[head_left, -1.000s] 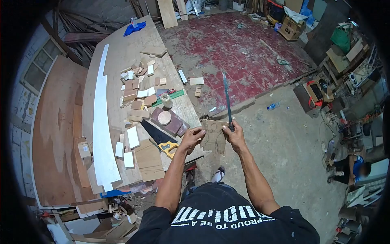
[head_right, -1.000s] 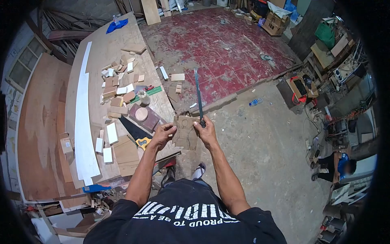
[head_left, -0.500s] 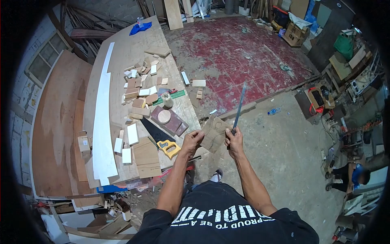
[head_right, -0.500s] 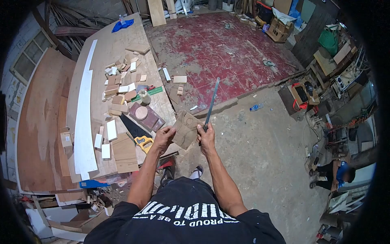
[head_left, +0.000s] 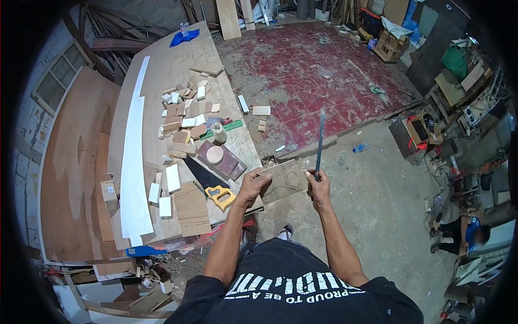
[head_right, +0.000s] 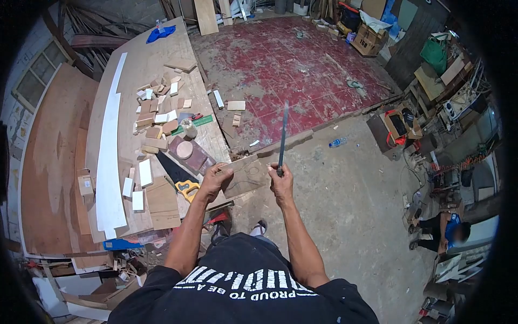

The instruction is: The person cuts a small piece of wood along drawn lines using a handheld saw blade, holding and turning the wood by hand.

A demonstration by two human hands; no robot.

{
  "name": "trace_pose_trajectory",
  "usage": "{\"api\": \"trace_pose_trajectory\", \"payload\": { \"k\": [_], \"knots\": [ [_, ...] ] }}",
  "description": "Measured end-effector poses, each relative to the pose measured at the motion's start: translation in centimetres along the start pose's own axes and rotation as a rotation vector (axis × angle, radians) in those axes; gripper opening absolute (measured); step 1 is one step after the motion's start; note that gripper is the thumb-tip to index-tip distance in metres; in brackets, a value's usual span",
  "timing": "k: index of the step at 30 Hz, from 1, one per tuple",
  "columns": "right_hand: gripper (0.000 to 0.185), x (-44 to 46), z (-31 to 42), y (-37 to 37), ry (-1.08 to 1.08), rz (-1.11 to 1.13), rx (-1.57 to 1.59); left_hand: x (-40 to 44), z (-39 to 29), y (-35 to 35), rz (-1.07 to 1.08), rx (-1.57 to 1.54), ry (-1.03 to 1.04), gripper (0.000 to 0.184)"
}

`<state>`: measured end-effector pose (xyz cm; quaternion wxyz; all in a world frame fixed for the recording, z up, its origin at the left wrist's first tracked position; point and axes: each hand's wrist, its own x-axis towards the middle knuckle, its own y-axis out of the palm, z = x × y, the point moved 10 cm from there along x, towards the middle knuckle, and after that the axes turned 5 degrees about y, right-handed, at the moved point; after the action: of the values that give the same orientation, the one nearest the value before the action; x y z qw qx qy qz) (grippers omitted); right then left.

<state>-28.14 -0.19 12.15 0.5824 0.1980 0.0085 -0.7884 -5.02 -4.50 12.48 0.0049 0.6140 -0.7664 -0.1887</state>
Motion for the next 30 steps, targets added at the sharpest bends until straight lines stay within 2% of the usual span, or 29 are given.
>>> {"api": "trace_pose_trajectory", "payload": {
  "k": [2, 3, 5, 6, 8, 9, 11, 15, 18, 20, 21, 24, 25, 30],
  "knots": [
    [0.021, 0.1, 1.9, 0.4, -0.052, -0.004, -0.074, -0.1, -0.7, 0.7, 0.090, 0.113, 0.013, 0.023],
    [0.022, -0.3, 3.9, 1.4, -0.145, 0.031, -0.140, -0.1, -1.1, 0.9, 0.091, 0.115, 0.010, 0.023],
    [0.024, -0.8, 5.9, 3.5, -0.256, 0.110, -0.175, -0.2, -1.4, 1.6, 0.179, 0.321, -0.013, 0.021],
    [0.024, -0.7, 5.6, 3.4, -0.254, 0.109, -0.173, -0.2, -1.4, 1.7, 0.179, 0.323, -0.015, 0.021],
    [0.017, 0.0, 2.9, 4.3, -0.057, 0.234, -0.257, -0.1, -1.7, 1.2, 0.095, 0.259, -0.008, 0.025],
    [0.014, -0.1, 2.6, 4.2, -0.056, 0.209, -0.269, 0.0, -1.6, 1.0, 0.094, 0.259, -0.006, 0.025],
    [0.014, 0.1, 1.2, 3.9, -0.059, 0.167, -0.247, -0.2, -0.4, 0.1, 0.069, 0.014, -0.027, 0.031],
    [0.011, 0.5, -1.6, 3.2, -0.042, 0.107, -0.246, -0.8, 2.0, -1.7, 0.096, 0.081, -0.108, 0.038],
    [0.011, 0.8, -3.7, 3.0, 0.010, 0.090, -0.241, -1.1, 3.2, -2.9, 0.007, 0.217, -0.048, 0.040],
    [0.012, 0.9, -4.7, 3.4, 0.020, 0.086, -0.218, -0.6, 4.0, -4.5, -0.058, 0.461, 0.030, 0.044],
    [0.012, 0.9, -4.9, 3.5, 0.021, 0.081, -0.198, -0.5, 4.2, -4.8, -0.079, 0.450, 0.099, 0.045],
    [0.014, 0.6, -5.5, 4.0, 0.039, 0.072, -0.243, -1.1, 3.9, -5.2, -0.078, 0.361, 0.095, 0.046],
    [0.014, 0.4, -5.7, 4.3, 0.044, 0.069, -0.245, -1.0, 4.9, -5.7, -0.096, 0.255, 0.006, 0.045],
    [0.015, -0.3, -6.1, 5.6, 0.022, 0.040, -0.221, -0.5, 4.0, -6.9, -0.052, 0.237, 0.017, 0.043]
  ]
}}
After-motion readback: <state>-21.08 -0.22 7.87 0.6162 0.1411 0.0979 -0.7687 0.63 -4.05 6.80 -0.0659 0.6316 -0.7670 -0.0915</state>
